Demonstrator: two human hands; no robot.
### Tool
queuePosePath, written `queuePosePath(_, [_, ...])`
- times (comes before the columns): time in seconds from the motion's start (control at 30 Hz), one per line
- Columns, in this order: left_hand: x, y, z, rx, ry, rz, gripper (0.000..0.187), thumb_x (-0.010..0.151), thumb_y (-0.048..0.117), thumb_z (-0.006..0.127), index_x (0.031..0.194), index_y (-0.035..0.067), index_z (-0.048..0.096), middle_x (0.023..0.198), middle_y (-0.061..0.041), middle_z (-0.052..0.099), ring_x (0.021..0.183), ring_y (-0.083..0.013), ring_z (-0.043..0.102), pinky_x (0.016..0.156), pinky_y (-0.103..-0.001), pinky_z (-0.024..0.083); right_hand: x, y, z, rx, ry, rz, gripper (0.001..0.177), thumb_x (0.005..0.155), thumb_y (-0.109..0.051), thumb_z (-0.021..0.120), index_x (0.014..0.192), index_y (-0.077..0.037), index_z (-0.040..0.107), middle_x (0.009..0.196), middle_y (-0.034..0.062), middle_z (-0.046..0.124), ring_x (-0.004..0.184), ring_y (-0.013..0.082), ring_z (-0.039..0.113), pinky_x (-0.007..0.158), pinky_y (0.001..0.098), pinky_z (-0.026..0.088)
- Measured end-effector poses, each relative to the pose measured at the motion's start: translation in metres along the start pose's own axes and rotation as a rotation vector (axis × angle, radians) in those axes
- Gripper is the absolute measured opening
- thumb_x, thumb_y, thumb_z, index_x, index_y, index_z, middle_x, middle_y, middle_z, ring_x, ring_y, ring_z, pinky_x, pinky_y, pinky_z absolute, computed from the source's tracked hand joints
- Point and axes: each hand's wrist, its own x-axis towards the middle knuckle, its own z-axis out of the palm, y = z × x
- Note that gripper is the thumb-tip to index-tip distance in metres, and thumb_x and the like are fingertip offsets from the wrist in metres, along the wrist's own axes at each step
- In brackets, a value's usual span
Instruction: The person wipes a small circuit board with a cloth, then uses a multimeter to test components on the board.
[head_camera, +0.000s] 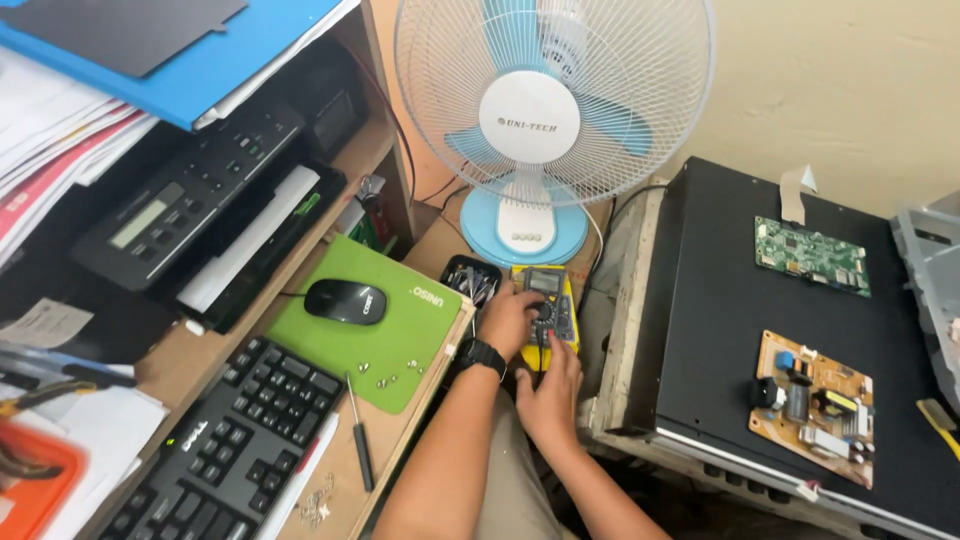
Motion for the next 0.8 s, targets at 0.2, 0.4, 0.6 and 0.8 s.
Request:
queuePosePath(0.2, [-0.004, 0.010, -0.009, -0.087, -0.127, -0.059, 0.027, 0.109, 0.017, 0.077, 0.132, 0.022, 0.088, 0.141, -0.014, 0.056, 0.117, -0.0375, 0.072, 0.107, -0.050, 0.060, 0.024, 0.028, 0.019, -0.002, 0.062, 0.031, 0.056, 0.104, -0.020, 0.072, 0.160, -0.016, 0.062, 0.162, 0.0199, 0.055, 0.152, 0.0433, 0.058, 0.118, 0.0559, 0.052])
queuePosePath(0.4, [0.001, 0.009, -0.008, -0.110, -0.155, -0.068, 0.026, 0.106, 0.013, 0.080, 0.125, 0.026, 0.091, 0.128, -0.010, 0.055, 0.108, -0.0336, 0.072, 0.099, -0.044, 0.061, 0.032, 0.037, 0.012, 0.058, 0.104, -0.055, 0.050, 0.100, -0.010, 0.075, 0.149, -0.013, 0.072, 0.149, 0.0166, 0.066, 0.142, 0.0383, 0.067, 0.118, 0.0498, 0.055])
queuePosePath(0.6, [0.000, 0.021, -0.023, -0.110, -0.158, -0.148, 0.015, 0.100, 0.025, 0.089, 0.115, 0.024, 0.087, 0.138, -0.011, 0.061, 0.115, -0.0365, 0.075, 0.095, -0.052, 0.060, 0.032, 0.033, 0.010, 0.077, 0.111, -0.044, 0.045, 0.098, -0.008, 0.076, 0.143, -0.013, 0.074, 0.147, 0.0127, 0.067, 0.136, 0.0359, 0.071, 0.113, 0.0478, 0.059])
queuePosePath(0.8, [-0.009, 0.040, -0.021, -0.002, -0.043, -0.165, 0.022, 0.099, 0.034, 0.091, 0.106, 0.015, 0.082, 0.126, -0.012, 0.064, 0.116, -0.0476, 0.079, 0.094, -0.057, 0.069, 0.031, 0.038, 0.020, -0.014, 0.142, 0.051, 0.052, 0.092, -0.010, 0.088, 0.142, -0.020, 0.078, 0.147, 0.0117, 0.068, 0.142, 0.0428, 0.071, 0.114, 0.0542, 0.062])
